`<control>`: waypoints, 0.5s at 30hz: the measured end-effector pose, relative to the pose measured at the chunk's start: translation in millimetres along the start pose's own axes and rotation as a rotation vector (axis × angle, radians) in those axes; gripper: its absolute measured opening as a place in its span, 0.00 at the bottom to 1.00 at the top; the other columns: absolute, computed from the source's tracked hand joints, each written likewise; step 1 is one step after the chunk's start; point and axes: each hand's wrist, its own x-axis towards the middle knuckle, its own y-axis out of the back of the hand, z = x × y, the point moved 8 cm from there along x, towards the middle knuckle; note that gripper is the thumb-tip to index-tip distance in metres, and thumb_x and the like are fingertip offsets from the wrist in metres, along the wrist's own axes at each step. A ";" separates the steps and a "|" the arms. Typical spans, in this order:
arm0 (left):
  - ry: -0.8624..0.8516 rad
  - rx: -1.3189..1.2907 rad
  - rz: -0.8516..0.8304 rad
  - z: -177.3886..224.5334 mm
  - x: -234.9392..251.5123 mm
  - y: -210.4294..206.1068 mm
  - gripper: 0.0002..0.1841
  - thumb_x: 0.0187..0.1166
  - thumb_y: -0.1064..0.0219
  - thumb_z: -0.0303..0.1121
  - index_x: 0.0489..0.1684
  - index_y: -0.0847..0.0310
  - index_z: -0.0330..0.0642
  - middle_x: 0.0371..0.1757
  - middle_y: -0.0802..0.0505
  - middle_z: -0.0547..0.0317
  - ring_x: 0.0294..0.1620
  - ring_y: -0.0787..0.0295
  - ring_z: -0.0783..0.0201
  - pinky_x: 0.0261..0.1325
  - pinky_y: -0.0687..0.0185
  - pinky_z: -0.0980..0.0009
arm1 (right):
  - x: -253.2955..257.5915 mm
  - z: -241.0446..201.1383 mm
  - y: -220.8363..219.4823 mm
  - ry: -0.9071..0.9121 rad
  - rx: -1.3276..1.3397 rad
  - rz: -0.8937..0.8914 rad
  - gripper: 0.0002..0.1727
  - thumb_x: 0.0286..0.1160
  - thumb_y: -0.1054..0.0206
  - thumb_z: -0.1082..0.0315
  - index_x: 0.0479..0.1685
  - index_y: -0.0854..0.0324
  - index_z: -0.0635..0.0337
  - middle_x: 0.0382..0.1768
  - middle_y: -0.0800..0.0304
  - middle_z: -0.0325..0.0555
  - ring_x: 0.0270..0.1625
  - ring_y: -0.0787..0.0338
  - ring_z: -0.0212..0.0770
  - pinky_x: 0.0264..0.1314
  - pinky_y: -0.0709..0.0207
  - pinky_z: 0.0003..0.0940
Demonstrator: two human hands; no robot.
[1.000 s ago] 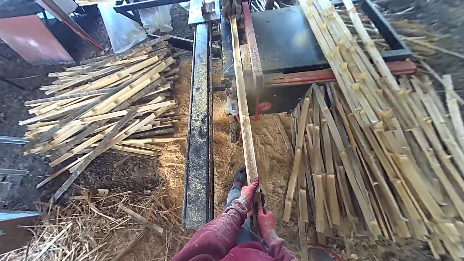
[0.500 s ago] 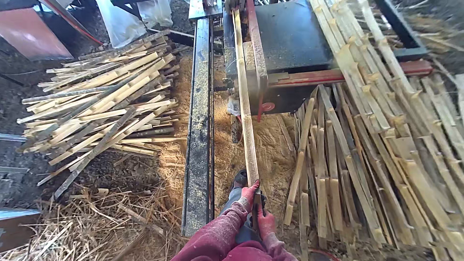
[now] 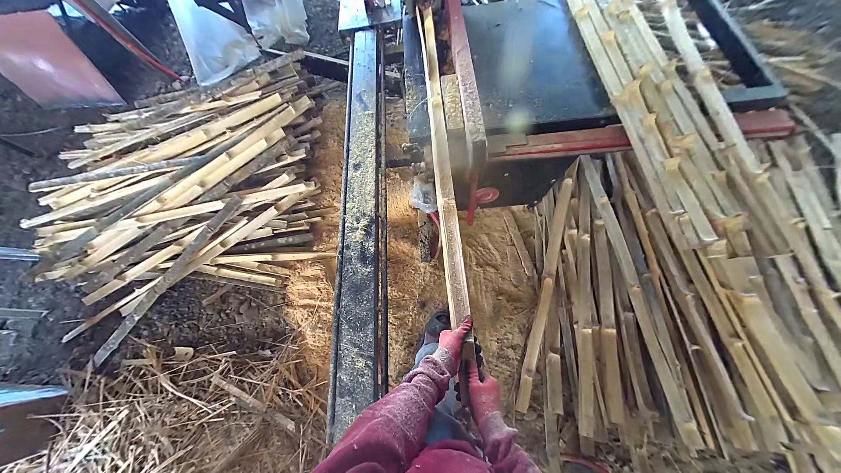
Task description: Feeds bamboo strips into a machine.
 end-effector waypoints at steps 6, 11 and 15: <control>-0.020 0.003 -0.003 19.9 6.8 -7.0 0.32 0.81 0.32 0.59 0.57 0.23 0.32 0.30 0.09 0.43 0.26 0.09 0.51 0.31 0.10 0.53 | 11.6 -18.0 -0.4 0.004 -0.011 -0.006 0.33 0.93 0.50 0.44 0.42 0.11 0.66 0.28 0.05 0.52 0.30 0.04 0.48 0.41 0.08 0.52; -0.020 0.001 0.000 33.1 17.5 -7.2 0.32 0.80 0.33 0.61 0.53 0.21 0.32 0.28 0.10 0.44 0.24 0.09 0.51 0.29 0.10 0.53 | 19.9 -32.2 -5.5 0.009 -0.028 -0.004 0.33 0.93 0.50 0.43 0.43 0.11 0.66 0.29 0.05 0.52 0.31 0.04 0.48 0.41 0.07 0.52; -0.014 0.019 -0.016 40.0 18.9 -5.1 0.33 0.83 0.36 0.62 0.52 0.20 0.32 0.30 0.09 0.44 0.26 0.09 0.51 0.31 0.10 0.53 | 20.9 -41.2 -9.3 0.035 -0.033 -0.011 0.33 0.93 0.50 0.44 0.46 0.12 0.67 0.31 0.05 0.54 0.32 0.04 0.49 0.43 0.07 0.52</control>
